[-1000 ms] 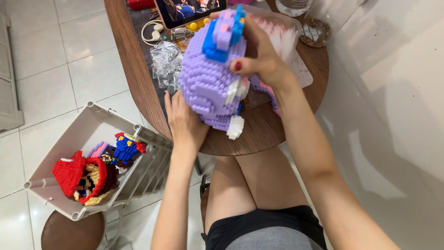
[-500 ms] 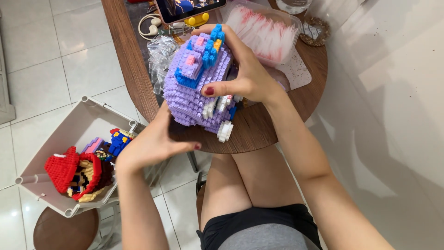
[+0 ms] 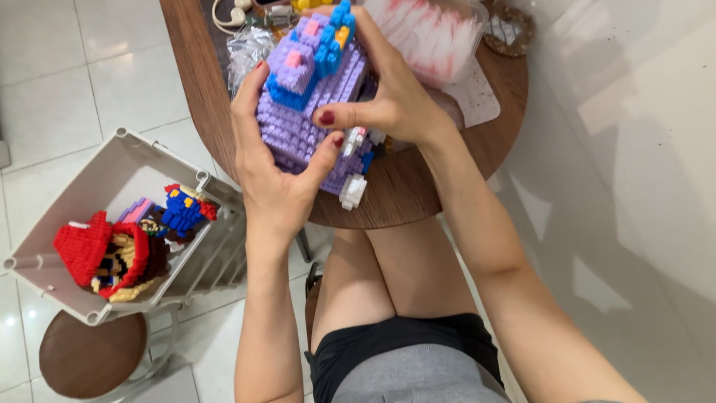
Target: The person is assembling and inspecting various block-based toy figures, including a purple bunny and a Mario head.
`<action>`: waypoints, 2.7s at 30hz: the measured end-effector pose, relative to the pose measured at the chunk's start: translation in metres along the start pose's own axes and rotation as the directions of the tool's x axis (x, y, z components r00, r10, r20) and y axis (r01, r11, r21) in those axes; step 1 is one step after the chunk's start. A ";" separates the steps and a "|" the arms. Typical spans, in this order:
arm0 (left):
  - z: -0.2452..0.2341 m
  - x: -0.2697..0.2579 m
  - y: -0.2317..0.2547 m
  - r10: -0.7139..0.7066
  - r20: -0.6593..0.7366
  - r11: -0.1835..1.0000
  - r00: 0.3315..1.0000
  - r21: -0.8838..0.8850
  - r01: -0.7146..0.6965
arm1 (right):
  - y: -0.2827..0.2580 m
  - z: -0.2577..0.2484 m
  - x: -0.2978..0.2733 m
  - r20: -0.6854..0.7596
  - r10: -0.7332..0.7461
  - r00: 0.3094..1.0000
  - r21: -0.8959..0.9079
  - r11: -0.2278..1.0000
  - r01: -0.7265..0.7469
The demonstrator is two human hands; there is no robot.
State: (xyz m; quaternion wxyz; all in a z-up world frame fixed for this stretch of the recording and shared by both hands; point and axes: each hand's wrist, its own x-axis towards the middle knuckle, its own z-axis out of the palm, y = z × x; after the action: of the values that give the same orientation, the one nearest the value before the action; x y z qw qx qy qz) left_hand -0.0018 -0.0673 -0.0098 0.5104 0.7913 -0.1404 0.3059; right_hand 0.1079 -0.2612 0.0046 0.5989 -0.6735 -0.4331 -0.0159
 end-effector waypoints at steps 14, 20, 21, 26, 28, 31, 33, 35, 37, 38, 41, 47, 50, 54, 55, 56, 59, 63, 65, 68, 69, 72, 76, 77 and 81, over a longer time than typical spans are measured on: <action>0.002 -0.001 0.000 0.037 -0.019 0.999 0.999 0.013 -0.037 | -0.006 -0.005 0.004 -0.006 0.009 1.000 -0.041 0.999 -0.009; 0.020 -0.013 -0.003 -0.002 -0.189 0.997 0.982 -0.081 -0.013 | -0.006 -0.018 0.005 -0.011 0.072 0.997 0.252 0.965 -0.067; 0.022 -0.015 -0.004 -0.076 -0.187 0.997 0.979 -0.035 0.070 | 0.004 -0.022 0.001 0.010 0.092 0.996 0.296 0.951 -0.091; 0.015 -0.013 -0.001 -0.086 -0.146 0.996 0.985 -0.015 0.085 | 0.025 -0.025 -0.009 0.127 0.048 0.991 0.203 0.977 -0.073; 0.015 -0.014 0.000 -0.077 -0.132 0.997 0.988 -0.017 0.076 | 0.026 -0.026 -0.010 0.133 0.029 0.991 0.165 0.985 -0.051; 0.017 -0.012 0.000 -0.052 -0.145 0.998 0.988 0.039 0.058 | 0.027 -0.028 -0.005 0.155 -0.010 0.988 0.173 0.985 -0.017; 0.017 -0.011 0.000 -0.063 -0.131 0.998 0.989 -0.010 0.063 | 0.029 -0.023 0.002 0.092 0.072 0.993 0.385 0.917 -0.102; 0.016 -0.012 -0.001 -0.068 -0.126 0.998 0.990 -0.014 0.067 | 0.028 -0.017 0.007 0.057 0.068 0.996 0.341 0.937 -0.083; 0.016 -0.015 -0.001 -0.076 -0.122 0.997 0.990 -0.021 0.074 | 0.031 -0.013 0.007 0.025 0.066 0.997 0.293 0.954 -0.071; 0.016 -0.014 -0.001 -0.070 -0.120 0.997 0.990 -0.017 0.069 | 0.033 -0.013 0.007 0.017 0.052 0.999 0.295 0.954 -0.055; 0.016 -0.014 0.000 -0.074 -0.113 0.997 0.991 -0.028 0.071 | 0.035 -0.014 0.006 0.002 0.060 0.998 0.308 0.950 -0.057; 0.015 -0.016 -0.005 -0.042 -0.125 0.999 0.991 -0.020 0.040 | 0.039 -0.009 0.006 -0.015 0.059 0.998 0.325 0.944 -0.051; 0.015 -0.014 -0.002 -0.040 -0.111 0.999 0.993 -0.013 0.039 | 0.041 -0.010 0.006 -0.027 0.049 0.998 0.332 0.943 -0.037; 0.018 -0.015 0.010 -0.107 -0.130 0.981 0.986 -0.176 0.083 | 0.031 -0.007 0.004 -0.001 0.048 0.999 0.389 0.920 -0.044; 0.022 -0.018 0.004 -0.105 -0.133 0.981 0.986 -0.177 0.081 | 0.030 -0.009 0.002 0.001 0.046 0.999 0.387 0.921 -0.043; 0.027 -0.022 -0.003 -0.165 -0.176 0.970 0.970 -0.209 0.127 | 0.029 -0.010 0.000 -0.027 0.109 0.994 0.326 0.941 -0.095; 0.042 -0.038 -0.033 -0.272 -0.201 0.923 0.941 -0.331 0.196 | 0.033 -0.013 -0.007 -0.018 0.252 0.967 0.295 0.926 -0.236; 0.044 -0.042 -0.050 -0.294 -0.141 0.885 0.945 -0.414 0.214 | 0.023 -0.013 -0.016 0.010 0.441 0.898 0.371 0.832 -0.412; 0.035 -0.034 -0.069 -0.286 -0.074 0.857 0.955 -0.465 0.221 | 0.015 -0.010 -0.023 -0.023 0.459 0.888 0.370 0.829 -0.419; 0.018 -0.020 -0.081 -0.277 0.065 0.801 0.959 -0.536 0.268 | 0.009 -0.004 -0.033 -0.108 0.496 0.862 0.339 0.833 -0.437; 0.013 -0.013 -0.082 -0.273 0.141 0.774 0.952 -0.554 0.305 | 0.008 -0.002 -0.036 -0.165 0.508 0.845 0.309 0.841 -0.445; 0.002 0.005 -0.067 -0.183 0.253 0.681 0.950 -0.665 0.308 | 0.014 -0.003 -0.041 -0.200 0.401 0.894 0.249 0.903 -0.350; 0.004 0.011 -0.062 -0.067 0.128 0.720 0.989 -0.681 0.137 | -0.005 -0.001 -0.033 -0.171 0.137 0.976 0.288 0.954 -0.083; 0.006 0.010 -0.065 -0.060 0.040 0.756 0.997 -0.651 0.072 | -0.006 0.001 -0.032 -0.142 0.143 0.980 0.331 0.940 -0.089; 0.012 0.010 -0.048 -0.155 -0.018 0.836 0.988 -0.535 0.121 | 0.004 0.008 -0.028 -0.181 0.174 0.968 0.405 0.910 -0.088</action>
State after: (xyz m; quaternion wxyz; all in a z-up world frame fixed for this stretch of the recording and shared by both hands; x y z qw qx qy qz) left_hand 0.0355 -0.0555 -0.0417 0.7342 0.6175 -0.1467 0.2413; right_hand 0.0892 -0.2696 -0.0162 0.7644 -0.5615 -0.3143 0.0400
